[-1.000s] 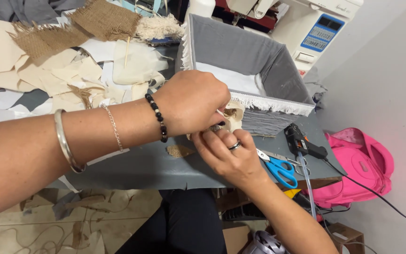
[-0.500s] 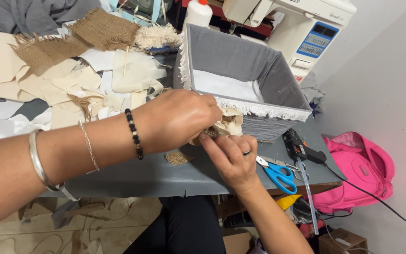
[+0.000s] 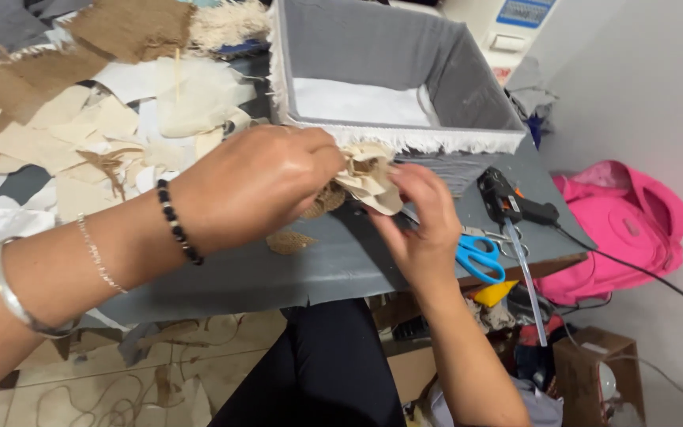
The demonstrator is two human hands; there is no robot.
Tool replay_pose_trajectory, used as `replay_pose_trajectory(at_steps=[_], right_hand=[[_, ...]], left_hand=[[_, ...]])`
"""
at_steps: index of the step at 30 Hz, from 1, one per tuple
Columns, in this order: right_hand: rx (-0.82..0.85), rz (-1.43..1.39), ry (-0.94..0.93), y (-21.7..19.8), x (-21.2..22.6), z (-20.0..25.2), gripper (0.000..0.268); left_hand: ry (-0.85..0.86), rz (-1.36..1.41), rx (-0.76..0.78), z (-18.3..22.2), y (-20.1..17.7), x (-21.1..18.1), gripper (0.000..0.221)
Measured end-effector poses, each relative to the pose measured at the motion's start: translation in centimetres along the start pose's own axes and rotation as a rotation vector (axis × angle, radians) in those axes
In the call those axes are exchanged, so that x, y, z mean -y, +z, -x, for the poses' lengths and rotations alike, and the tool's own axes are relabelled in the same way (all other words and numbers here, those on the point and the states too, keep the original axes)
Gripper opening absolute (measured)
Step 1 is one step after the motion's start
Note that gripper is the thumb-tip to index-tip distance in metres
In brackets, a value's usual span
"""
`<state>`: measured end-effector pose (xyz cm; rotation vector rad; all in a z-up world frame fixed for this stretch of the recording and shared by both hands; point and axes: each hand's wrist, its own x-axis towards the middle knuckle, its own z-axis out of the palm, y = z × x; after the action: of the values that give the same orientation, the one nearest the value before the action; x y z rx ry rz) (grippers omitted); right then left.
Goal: Making decorative flowers from burlap and fabric using scissors and a hot glue gun to decorate a basket
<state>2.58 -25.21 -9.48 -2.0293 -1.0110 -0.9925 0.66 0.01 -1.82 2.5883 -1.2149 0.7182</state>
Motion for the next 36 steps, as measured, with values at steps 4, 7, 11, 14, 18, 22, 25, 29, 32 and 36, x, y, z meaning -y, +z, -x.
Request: replay_pose_trajectory(at_steps=[4, 7, 11, 14, 18, 22, 25, 29, 32, 36], right_hand=[[-0.008, 0.048, -0.014, 0.6, 0.8, -1.1, 0.029], [-0.051, 0.065, -0.054, 1.1, 0.2, -1.3, 0.012], [-0.058, 0.078, -0.061, 1.2, -0.1, -1.2, 0.012], [-0.055, 0.074, -0.047, 1.2, -0.5, -0.8, 0.011], [-0.063, 0.071, -0.085, 1.3, -1.0, -0.7, 0.011], [-0.053, 0.064, -0.075, 1.2, -0.7, -0.8, 0.012], [-0.041, 0.101, -0.076, 1.3, -0.7, -0.9, 0.014], [-0.031, 0.099, -0.083, 1.3, -0.5, -0.9, 0.023], [-0.035, 0.085, -0.095, 1.5, -0.5, -1.0, 0.018], [-0.072, 0.074, -0.068, 1.9, -0.4, -1.0, 0.015]], left_hand=[[0.039, -0.017, -0.014, 0.5, -0.3, 0.0, 0.008], [0.012, 0.015, -0.023, 1.0, -0.5, -0.1, 0.032], [0.005, -0.072, -0.119, 2.1, -0.1, -0.2, 0.044], [0.036, -0.084, -0.187, 2.6, 0.0, -0.1, 0.036], [0.053, -0.054, -0.256, 3.3, 0.1, 0.5, 0.039], [0.097, -0.056, -0.27, 2.8, -0.9, 0.0, 0.034], [0.115, -0.061, -0.276, 2.5, -0.8, -0.1, 0.034], [0.101, -0.006, -0.263, 2.4, -0.5, -0.2, 0.039], [0.086, 0.006, -0.304, 2.6, 0.2, -0.3, 0.037], [0.065, -0.042, -0.412, 2.9, 1.0, -0.7, 0.036]])
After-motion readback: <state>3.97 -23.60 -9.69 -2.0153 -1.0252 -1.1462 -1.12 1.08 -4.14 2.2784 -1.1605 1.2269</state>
